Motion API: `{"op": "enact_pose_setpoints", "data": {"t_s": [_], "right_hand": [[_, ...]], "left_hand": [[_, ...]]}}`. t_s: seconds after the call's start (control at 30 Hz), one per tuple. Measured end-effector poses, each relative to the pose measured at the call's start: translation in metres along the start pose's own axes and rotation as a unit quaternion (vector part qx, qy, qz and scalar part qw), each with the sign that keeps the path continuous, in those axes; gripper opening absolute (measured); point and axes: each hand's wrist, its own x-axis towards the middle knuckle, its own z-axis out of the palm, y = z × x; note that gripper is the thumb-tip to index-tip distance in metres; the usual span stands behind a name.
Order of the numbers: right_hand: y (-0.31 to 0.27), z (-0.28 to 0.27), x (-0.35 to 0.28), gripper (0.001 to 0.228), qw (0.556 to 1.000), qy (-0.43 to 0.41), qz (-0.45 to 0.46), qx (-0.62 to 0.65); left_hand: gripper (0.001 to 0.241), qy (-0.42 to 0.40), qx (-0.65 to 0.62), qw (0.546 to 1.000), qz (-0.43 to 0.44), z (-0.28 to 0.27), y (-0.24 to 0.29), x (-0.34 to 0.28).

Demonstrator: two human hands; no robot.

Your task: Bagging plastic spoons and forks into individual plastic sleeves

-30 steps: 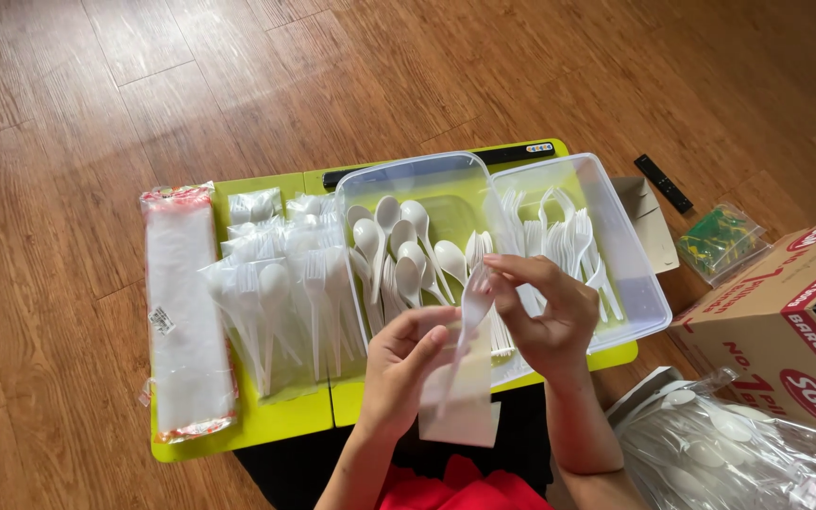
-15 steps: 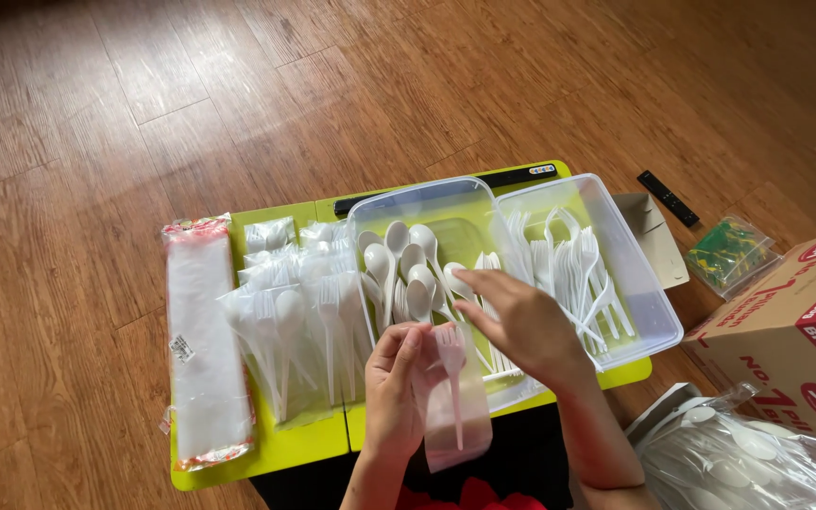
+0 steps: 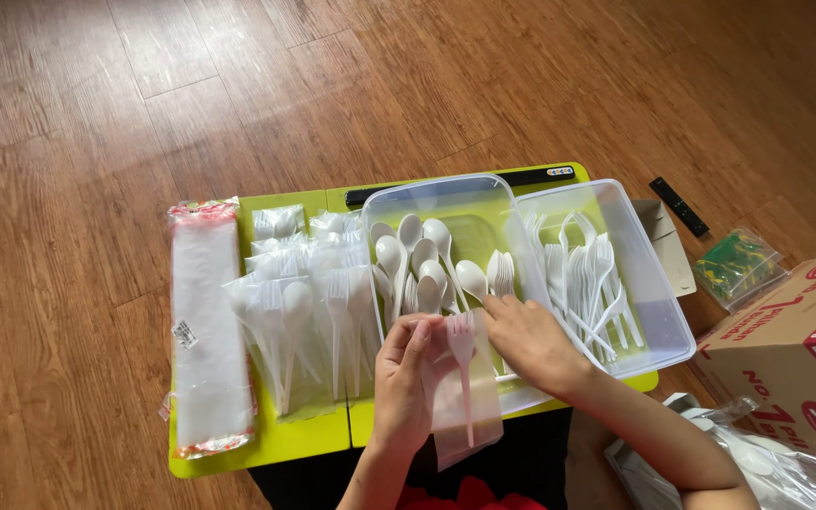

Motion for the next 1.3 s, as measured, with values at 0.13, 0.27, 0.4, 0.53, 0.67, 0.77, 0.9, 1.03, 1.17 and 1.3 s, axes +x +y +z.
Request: {"op": "enact_pose_setpoints", "data": {"t_s": [0.13, 0.27, 0.4, 0.53, 0.67, 0.77, 0.9, 1.03, 1.17, 1.3], "right_hand": [[0.005, -0.023, 0.011, 0.062, 0.998, -0.004, 0.044, -0.033], [0.010, 0.002, 0.017, 0.054, 0.990, 0.043, 0.064, -0.122], [0.021, 0.005, 0.022, 0.027, 0.982, 0.073, 0.043, -0.170], [0.025, -0.006, 0.024, 0.012, 0.977, 0.107, 0.018, -0.185], [0.031, 0.005, 0.027, 0.017, 0.975, 0.085, 0.014, -0.203], [0.031, 0.016, 0.032, 0.029, 0.970, 0.035, 0.029, -0.239], [0.034, 0.014, 0.035, 0.021, 0.972, 0.004, 0.019, -0.233], [0.040, 0.001, 0.039, 0.014, 0.979, -0.014, 0.020, -0.201], [0.047, -0.039, 0.028, 0.016, 0.995, -0.018, -0.004, -0.098], [0.054, -0.058, 0.012, 0.014, 0.997, -0.028, -0.041, 0.053]], "left_hand": [[0.020, -0.036, 0.004, 0.999, -0.007, 0.001, 0.004, 0.000], [0.032, -0.011, 0.020, 0.999, -0.038, 0.005, 0.004, 0.001], [0.049, -0.015, 0.052, 0.997, -0.054, 0.013, 0.012, -0.001], [0.053, -0.029, 0.062, 0.997, -0.046, 0.014, 0.014, -0.002], [0.049, -0.049, 0.075, 0.995, -0.042, 0.017, 0.017, -0.004], [0.050, -0.049, 0.080, 0.995, -0.039, 0.018, 0.019, -0.005], [0.051, -0.040, 0.072, 0.996, -0.039, 0.018, 0.020, -0.006], [0.051, -0.041, 0.079, 0.996, -0.033, 0.020, 0.020, -0.008], [0.045, -0.040, 0.098, 0.994, -0.010, 0.021, 0.019, -0.009], [0.041, -0.060, 0.127, 0.990, 0.017, 0.020, 0.018, -0.011]]}}
